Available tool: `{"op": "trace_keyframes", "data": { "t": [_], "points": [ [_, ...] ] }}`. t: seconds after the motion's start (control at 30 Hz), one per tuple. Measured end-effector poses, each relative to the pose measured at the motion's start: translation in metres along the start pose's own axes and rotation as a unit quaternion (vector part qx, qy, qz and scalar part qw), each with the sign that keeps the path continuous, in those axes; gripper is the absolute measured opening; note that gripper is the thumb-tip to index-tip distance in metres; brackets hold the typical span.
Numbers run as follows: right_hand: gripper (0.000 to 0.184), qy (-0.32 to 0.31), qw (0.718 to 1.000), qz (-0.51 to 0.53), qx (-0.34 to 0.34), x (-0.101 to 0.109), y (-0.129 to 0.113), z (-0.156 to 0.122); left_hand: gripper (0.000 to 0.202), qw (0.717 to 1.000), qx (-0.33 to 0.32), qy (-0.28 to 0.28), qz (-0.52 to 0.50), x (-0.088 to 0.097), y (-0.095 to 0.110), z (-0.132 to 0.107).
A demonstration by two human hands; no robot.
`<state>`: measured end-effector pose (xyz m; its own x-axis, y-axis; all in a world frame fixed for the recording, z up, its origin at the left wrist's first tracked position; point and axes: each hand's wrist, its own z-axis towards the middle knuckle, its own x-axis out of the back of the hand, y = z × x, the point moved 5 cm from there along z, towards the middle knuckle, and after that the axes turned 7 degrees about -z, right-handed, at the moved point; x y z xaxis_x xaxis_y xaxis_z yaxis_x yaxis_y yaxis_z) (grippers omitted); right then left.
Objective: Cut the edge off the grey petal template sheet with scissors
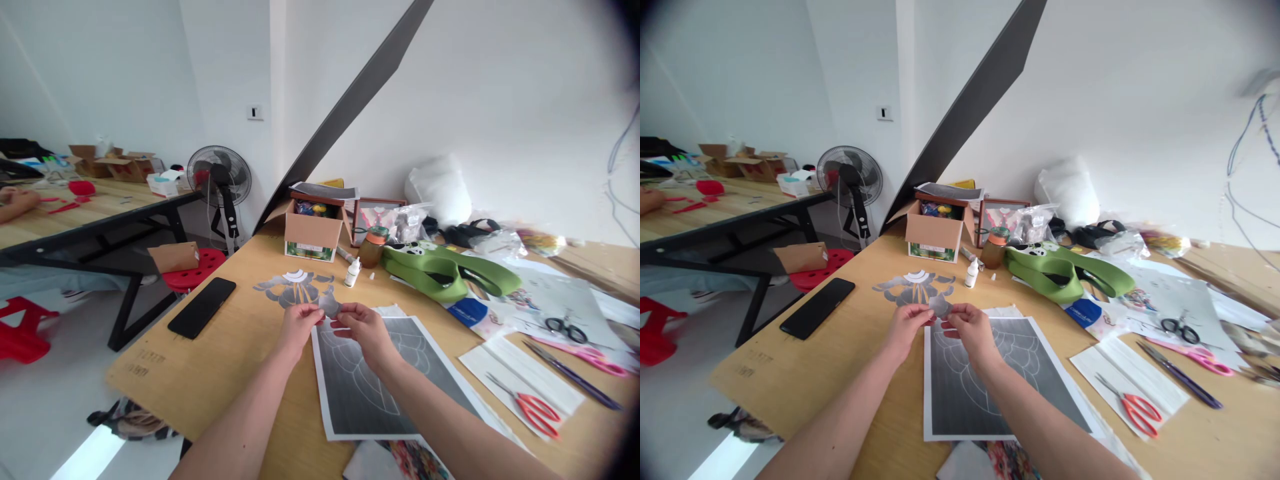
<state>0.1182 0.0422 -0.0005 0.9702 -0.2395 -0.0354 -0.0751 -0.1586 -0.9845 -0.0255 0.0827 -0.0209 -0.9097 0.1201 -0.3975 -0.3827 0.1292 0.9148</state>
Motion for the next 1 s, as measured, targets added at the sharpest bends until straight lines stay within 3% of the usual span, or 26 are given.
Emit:
{"op": "trace_keyframes", "data": {
  "t": [0.13,0.27,0.5,0.6,0.7,0.77,0.87,1.0],
  "points": [
    [0.033,-0.011,1.0,-0.02,0.002,0.009,-0.005,0.003,0.008,0.999,-0.008,-0.008,0.034,-0.002,0.002,-0.001],
    [0.028,-0.038,0.993,-0.107,0.021,0.018,-0.017,0.011,0.009,0.998,-0.016,-0.027,0.061,-0.006,0.004,-0.004],
    [0.017,-0.109,0.972,-0.209,-0.023,0.022,-0.024,0.014,0.012,0.995,-0.038,-0.039,0.087,-0.006,0.002,-0.004],
    [0.013,-0.133,0.965,-0.22,-0.045,0.021,-0.024,0.019,0.009,0.993,-0.067,-0.015,0.098,-0.002,0.002,-0.001],
    [0.012,-0.11,0.97,-0.211,-0.046,0.018,-0.027,0.034,0.006,0.986,-0.125,0.03,0.11,0.001,0.009,-0.003],
    [0.011,-0.092,0.973,-0.207,-0.038,0.011,-0.028,0.05,0.006,0.979,-0.164,0.041,0.116,-0.001,0.015,-0.009],
    [0.01,-0.081,0.972,-0.22,-0.03,-0.012,-0.025,0.074,0.008,0.961,-0.24,0.014,0.139,-0.013,0.024,-0.025],
    [0.013,-0.115,0.958,-0.264,-0.018,-0.056,-0.017,0.092,0.013,0.901,-0.39,-0.014,0.188,-0.025,0.039,-0.046]
  ]
}}
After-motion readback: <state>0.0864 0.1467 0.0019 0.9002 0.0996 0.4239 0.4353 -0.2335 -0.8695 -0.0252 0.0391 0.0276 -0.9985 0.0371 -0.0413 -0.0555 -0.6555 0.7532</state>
